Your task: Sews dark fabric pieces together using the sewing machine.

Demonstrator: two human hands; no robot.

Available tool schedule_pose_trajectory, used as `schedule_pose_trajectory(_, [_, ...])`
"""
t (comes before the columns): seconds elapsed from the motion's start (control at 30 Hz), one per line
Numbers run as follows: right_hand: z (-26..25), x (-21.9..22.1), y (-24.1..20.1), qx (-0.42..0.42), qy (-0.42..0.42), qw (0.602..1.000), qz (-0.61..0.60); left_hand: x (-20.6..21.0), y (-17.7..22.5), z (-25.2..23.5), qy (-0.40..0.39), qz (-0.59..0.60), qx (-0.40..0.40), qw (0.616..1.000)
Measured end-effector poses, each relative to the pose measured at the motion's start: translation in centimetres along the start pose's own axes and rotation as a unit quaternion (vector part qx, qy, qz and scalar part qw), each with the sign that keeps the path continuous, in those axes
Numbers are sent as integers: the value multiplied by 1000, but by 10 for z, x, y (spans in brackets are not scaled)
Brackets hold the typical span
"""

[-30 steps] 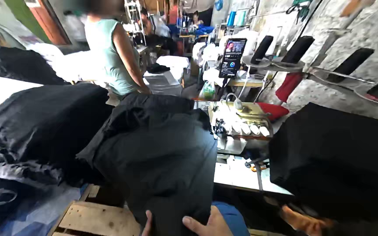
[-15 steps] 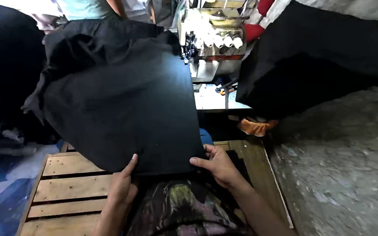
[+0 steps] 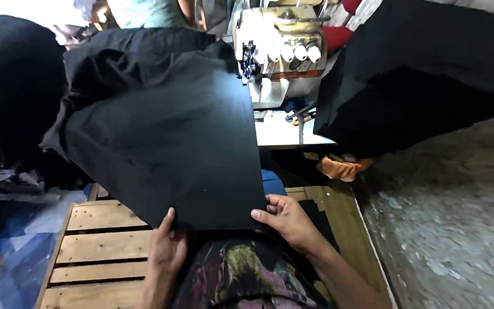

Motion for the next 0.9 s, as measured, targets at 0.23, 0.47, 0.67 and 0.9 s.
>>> schedule_pose_trajectory(0.23, [-1,36,-18,-52,-8,998,16,32,27,13,-64,4,22,998])
schedule_pose_trajectory(0.47, [13,8,3,-22,40,998,-34,18,26,28,14,-111,122,986])
schedule_pose_trajectory(0.67, [16,-2,3,16,33,999,-30,18,27,21,10,-147,134,980])
schedule_pose_trajectory(0.9, [12,-6,8,28,47,997,-51,19,22,21,30,-139,119,983])
Point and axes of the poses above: each hand's wrist, its own z-axis away from the middle knuckle, its own x-axis out of the palm, y = z × x, the point moved 5 cm from there along -z, towards the middle knuckle, and after that the axes turned 13 degrees about -x, right-handed, at the moved point
